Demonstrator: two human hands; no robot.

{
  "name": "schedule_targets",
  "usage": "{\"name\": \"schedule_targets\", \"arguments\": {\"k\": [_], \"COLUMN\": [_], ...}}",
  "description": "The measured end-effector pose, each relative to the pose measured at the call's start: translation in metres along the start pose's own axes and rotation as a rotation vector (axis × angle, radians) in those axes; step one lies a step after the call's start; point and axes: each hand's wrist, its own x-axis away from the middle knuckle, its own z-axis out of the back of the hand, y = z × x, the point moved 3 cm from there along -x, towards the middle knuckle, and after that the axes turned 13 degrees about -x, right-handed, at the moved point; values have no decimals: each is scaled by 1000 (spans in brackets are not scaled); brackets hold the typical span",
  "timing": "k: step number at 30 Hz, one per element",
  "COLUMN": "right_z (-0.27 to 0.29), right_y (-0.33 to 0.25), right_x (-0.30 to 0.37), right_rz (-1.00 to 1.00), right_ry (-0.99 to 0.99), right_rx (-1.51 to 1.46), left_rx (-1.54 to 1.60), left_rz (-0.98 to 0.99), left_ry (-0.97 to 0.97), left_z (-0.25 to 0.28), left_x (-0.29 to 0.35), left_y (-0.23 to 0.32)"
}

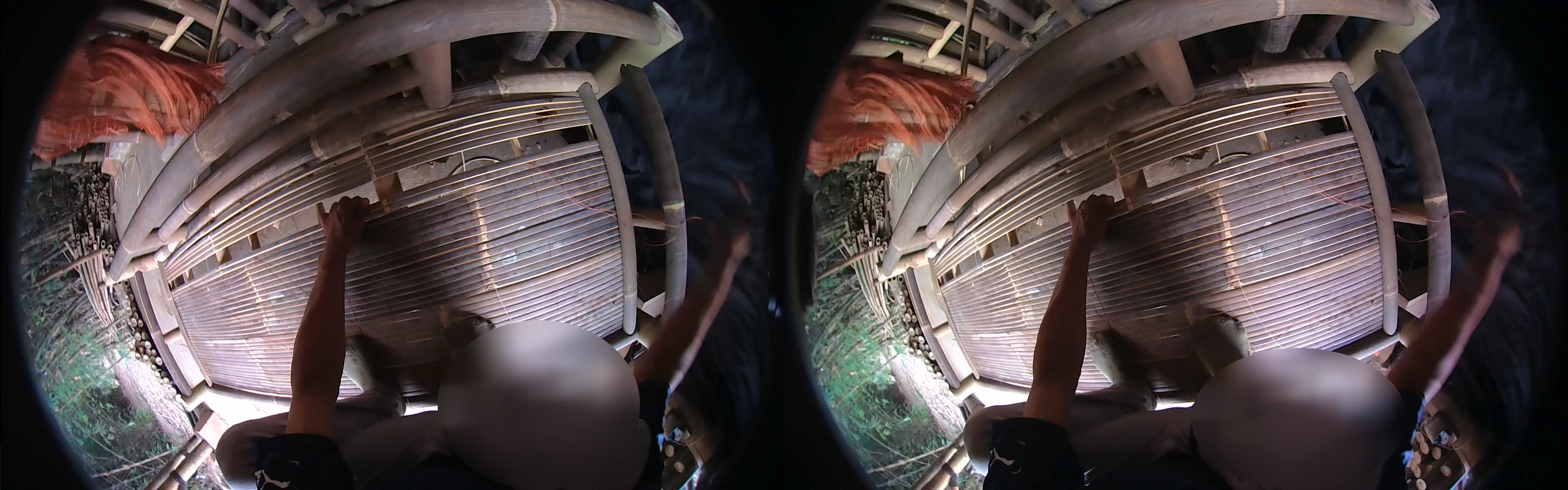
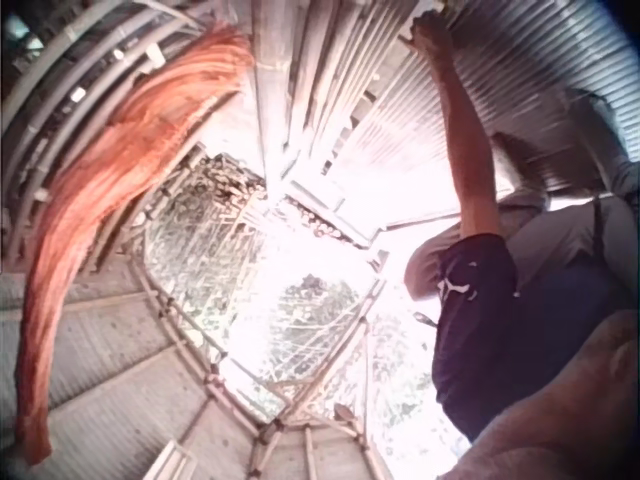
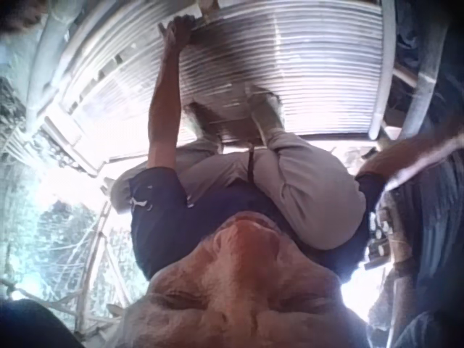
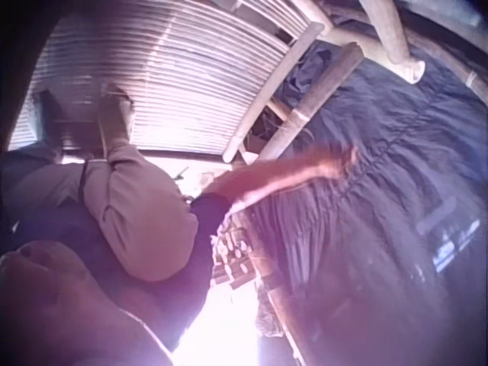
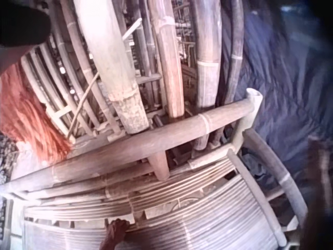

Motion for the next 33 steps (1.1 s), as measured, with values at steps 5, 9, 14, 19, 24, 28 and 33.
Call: {"name": "schedule_targets", "arguments": {"k": [5,9,14,19,24,28,33], "right_z": [-126,-134,-128,-147,-138,-144,4], "right_y": [-281,-392,-397,-381,-381,-360,-336], "right_x": [72,121,103,98,98,117,104], "right_rz": [72,142,372,-483,-307,460,-494], "right_ry": [-260,-563,-1145,-1696,-1506,-441,-902], "right_rx": [-634,-399,-660,-1115,-988,-503,-2234], "left_rx": [-99,206,278,189,36,96,590], "left_rz": [49,-88,-122,108,113,148,-43], "left_ry": [140,479,23,-541,-537,-172,555], "left_z": [34,45,-10,-47,-39,-29,60], "left_x": [-8,-16,-81,-131,-127,-111,-28], "left_y": [46,141,256,298,314,315,288]}}
